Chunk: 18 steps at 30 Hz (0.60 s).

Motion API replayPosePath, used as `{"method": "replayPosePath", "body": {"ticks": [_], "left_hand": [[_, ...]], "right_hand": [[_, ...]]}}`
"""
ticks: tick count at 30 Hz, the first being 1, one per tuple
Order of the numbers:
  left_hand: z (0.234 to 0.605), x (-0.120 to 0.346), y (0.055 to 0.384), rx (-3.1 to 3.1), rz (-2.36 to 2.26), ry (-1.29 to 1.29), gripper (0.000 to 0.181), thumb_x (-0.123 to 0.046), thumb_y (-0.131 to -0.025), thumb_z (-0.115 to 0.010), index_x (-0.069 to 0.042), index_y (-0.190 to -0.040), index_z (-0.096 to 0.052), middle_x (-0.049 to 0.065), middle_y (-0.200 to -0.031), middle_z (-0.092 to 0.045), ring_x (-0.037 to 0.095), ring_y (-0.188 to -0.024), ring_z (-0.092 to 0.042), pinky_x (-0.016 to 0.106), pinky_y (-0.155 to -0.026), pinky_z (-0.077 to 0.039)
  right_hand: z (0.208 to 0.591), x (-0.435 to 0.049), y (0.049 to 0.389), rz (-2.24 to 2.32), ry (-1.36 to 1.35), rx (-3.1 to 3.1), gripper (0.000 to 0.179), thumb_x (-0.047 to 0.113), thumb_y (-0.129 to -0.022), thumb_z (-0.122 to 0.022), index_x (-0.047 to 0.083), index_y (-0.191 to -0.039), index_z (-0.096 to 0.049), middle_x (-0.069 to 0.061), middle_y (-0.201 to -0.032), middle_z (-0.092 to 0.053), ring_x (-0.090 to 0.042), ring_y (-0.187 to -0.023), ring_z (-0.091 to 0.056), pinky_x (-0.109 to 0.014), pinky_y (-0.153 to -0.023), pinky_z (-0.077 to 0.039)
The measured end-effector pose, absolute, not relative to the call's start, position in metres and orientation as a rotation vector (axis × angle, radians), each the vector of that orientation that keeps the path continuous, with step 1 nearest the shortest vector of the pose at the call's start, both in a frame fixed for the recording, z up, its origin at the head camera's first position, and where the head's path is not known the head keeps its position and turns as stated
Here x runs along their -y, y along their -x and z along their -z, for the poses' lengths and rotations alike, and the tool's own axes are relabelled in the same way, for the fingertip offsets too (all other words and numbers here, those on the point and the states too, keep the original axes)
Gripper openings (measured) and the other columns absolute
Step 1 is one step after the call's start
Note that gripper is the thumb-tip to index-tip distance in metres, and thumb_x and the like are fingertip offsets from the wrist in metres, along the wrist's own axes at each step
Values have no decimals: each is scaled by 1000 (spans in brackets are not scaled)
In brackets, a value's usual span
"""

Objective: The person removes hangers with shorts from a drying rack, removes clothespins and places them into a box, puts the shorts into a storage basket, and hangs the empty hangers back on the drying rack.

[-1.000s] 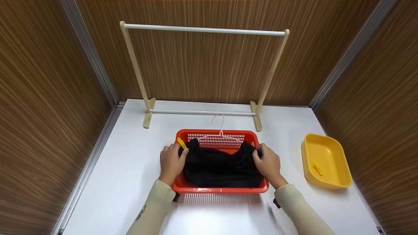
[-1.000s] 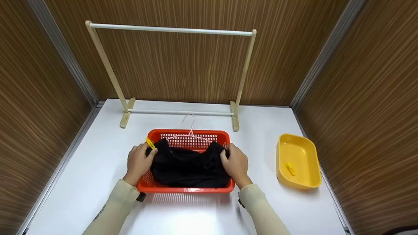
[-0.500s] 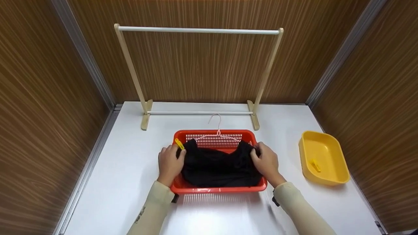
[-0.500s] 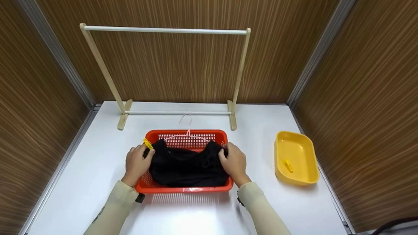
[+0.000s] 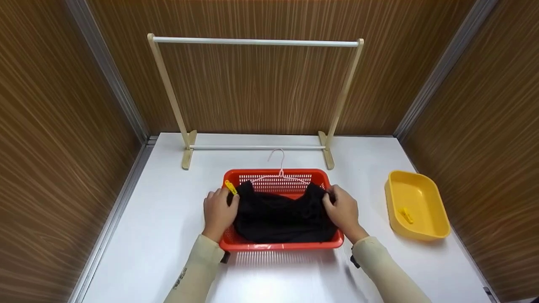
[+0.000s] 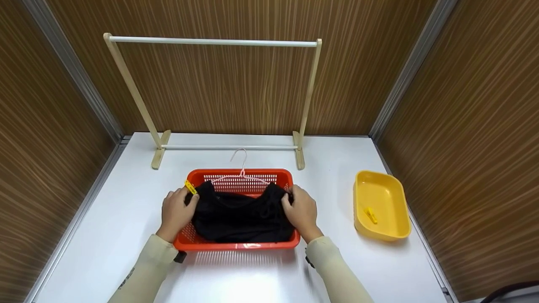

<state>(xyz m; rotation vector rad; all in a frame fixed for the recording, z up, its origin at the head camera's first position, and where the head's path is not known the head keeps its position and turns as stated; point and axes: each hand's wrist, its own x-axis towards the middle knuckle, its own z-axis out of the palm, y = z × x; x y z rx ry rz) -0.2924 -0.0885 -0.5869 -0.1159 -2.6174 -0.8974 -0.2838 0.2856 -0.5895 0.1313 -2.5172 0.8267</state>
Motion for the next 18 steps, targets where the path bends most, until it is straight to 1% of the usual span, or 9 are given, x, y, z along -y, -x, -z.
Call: {"method": "replayPosePath", "body": {"ticks": [5, 9, 13, 18], "left_hand": [[588, 89, 292, 2602, 919, 123, 20, -24, -98, -62, -6, -93, -68, 10, -84, -65, 30, -77, -52, 47, -76, -41], [588, 91, 292, 2597, 924, 123, 20, -23, -100, -59, -8, -89, -64, 8, -81, -63, 30, -75, -51, 46, -74, -40], [587, 91, 292, 2592, 925, 116, 21, -24, -101, -59, -9, -87, -63, 8, -80, -62, 29, -75, -50, 45, -73, -40], [587, 89, 293, 2565, 928, 138, 22, -24, -100, -59, -9, -85, -63, 8, -78, -61, 31, -73, -50, 45, -71, -39]], "right_hand": [[590, -285, 282, -829, -145, 2507, 4, 14, -92, -67, 12, -91, -64, -3, -80, -61, -22, -71, -55, -42, -67, -47], [590, -285, 283, -834, -172, 2478, 5, 12, -91, -66, 9, -96, -66, -7, -86, -65, -25, -77, -59, -45, -72, -50], [589, -285, 284, -835, -189, 2473, 9, 11, -92, -66, 7, -99, -66, -9, -91, -66, -27, -82, -62, -48, -77, -51], [588, -287, 284, -804, -186, 2490, 8, 11, -92, -65, 7, -99, -66, -10, -92, -67, -29, -83, -63, -49, -79, -52]]}}
